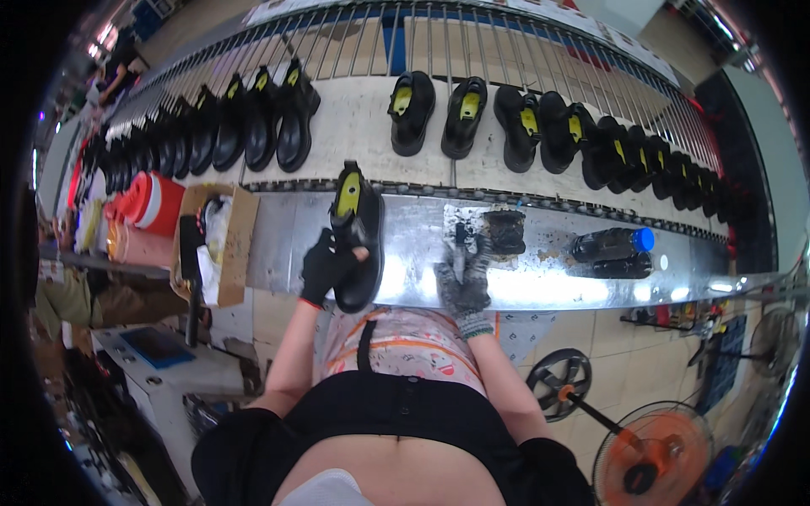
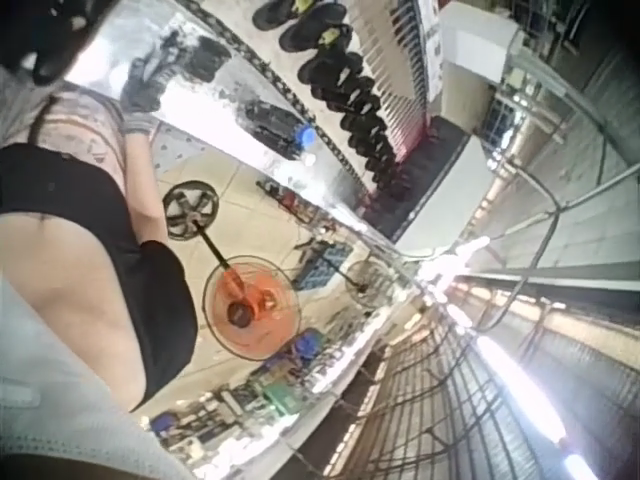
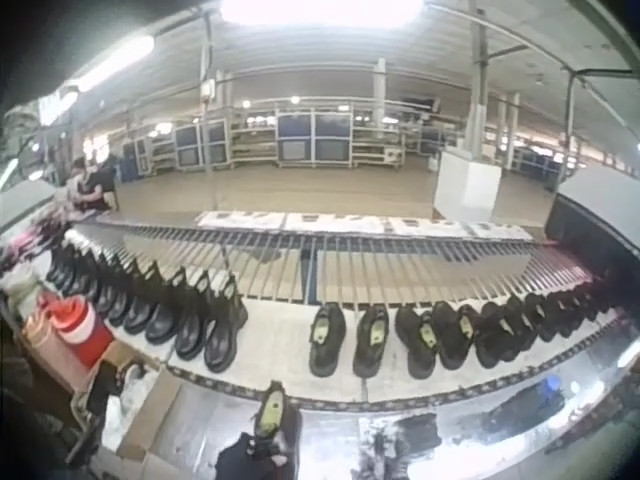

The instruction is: Apply adhesive or sealant to the edge of a black leather boot using a small brush and then clean or polish the surface.

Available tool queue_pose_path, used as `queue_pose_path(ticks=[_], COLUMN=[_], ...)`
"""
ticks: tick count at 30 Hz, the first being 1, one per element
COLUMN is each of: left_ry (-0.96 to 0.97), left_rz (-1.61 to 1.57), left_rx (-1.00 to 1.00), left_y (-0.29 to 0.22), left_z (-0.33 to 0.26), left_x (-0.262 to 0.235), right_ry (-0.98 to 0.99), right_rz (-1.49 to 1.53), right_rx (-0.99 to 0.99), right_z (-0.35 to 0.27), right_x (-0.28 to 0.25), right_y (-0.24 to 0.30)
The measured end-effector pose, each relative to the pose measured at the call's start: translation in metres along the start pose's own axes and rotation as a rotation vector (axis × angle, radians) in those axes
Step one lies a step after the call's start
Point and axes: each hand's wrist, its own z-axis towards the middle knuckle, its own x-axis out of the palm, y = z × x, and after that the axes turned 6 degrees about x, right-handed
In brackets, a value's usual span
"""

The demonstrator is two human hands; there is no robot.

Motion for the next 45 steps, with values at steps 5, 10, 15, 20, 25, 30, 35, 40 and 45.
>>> queue_pose_path(ticks=[5,10,15,20,25,30,35,40,45], left_ry=[0.152,0.432,0.616,0.605,0.625,0.513,0.583,0.703,0.792], left_rz=[-1.257,-0.648,-0.981,-0.958,-0.999,-1.147,-1.073,-1.04,-1.019], left_rx=[0.416,0.394,0.314,0.397,0.55,0.978,1.09,1.18,1.239], left_y=[0.072,-0.027,-0.013,-0.028,-0.036,-0.079,-0.094,-0.105,-0.115], left_z=[0.102,0.129,0.157,0.157,0.139,0.086,0.067,0.058,0.058], left_x=[-0.013,-0.027,0.0,-0.003,-0.017,-0.052,-0.051,-0.047,-0.04], right_ry=[-0.013,0.174,-0.123,-0.079,-0.143,-0.118,-0.007,0.296,0.397], right_rz=[1.229,0.247,0.826,0.737,0.751,0.724,0.684,0.569,-0.039], right_rx=[0.882,0.674,0.783,0.794,0.655,0.524,0.832,0.636,-0.172], right_z=[-0.038,-0.111,-0.046,-0.052,-0.049,-0.051,-0.029,0.011,0.063], right_x=[-0.046,-0.051,-0.073,-0.073,-0.079,-0.091,-0.1,-0.145,-0.162], right_y=[0.0,-0.036,0.036,0.024,0.012,0.02,0.008,0.047,0.086])
